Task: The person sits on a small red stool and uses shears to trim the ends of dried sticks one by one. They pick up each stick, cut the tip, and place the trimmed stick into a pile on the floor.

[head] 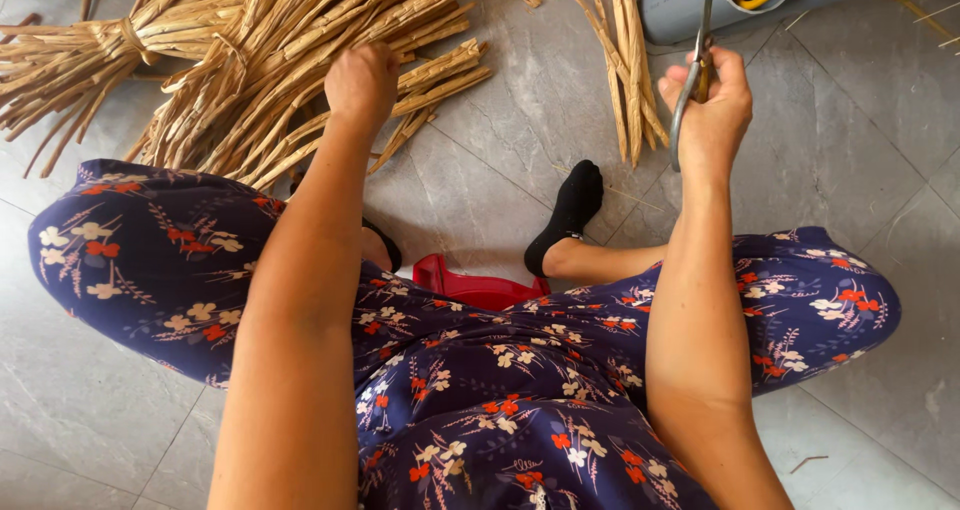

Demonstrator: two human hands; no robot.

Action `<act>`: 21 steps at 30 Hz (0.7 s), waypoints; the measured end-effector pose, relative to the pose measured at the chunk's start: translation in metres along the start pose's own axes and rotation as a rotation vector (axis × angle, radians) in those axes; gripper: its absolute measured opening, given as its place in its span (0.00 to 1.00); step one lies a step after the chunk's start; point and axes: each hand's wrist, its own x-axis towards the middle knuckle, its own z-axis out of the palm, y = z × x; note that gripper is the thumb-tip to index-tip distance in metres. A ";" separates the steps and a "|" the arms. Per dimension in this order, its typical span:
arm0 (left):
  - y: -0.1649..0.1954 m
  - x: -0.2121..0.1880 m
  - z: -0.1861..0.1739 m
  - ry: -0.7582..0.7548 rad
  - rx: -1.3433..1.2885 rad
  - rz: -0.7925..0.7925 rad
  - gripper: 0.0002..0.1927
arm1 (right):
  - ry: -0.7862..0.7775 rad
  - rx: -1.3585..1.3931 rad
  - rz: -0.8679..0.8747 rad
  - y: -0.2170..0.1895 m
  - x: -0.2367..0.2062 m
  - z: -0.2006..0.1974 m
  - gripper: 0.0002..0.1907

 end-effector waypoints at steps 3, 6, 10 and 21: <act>-0.005 -0.004 0.018 -0.135 0.175 -0.047 0.10 | -0.109 0.109 -0.062 -0.039 -0.020 -0.003 0.20; -0.014 -0.012 0.033 -0.110 0.285 0.039 0.13 | -0.171 0.169 -0.136 -0.071 -0.030 0.002 0.20; -0.024 -0.014 0.043 -0.125 0.368 -0.028 0.18 | -0.239 0.197 -0.130 -0.094 -0.035 0.024 0.21; 0.002 -0.010 0.018 0.368 -0.401 0.390 0.03 | -0.250 0.195 -0.291 -0.073 -0.023 0.055 0.09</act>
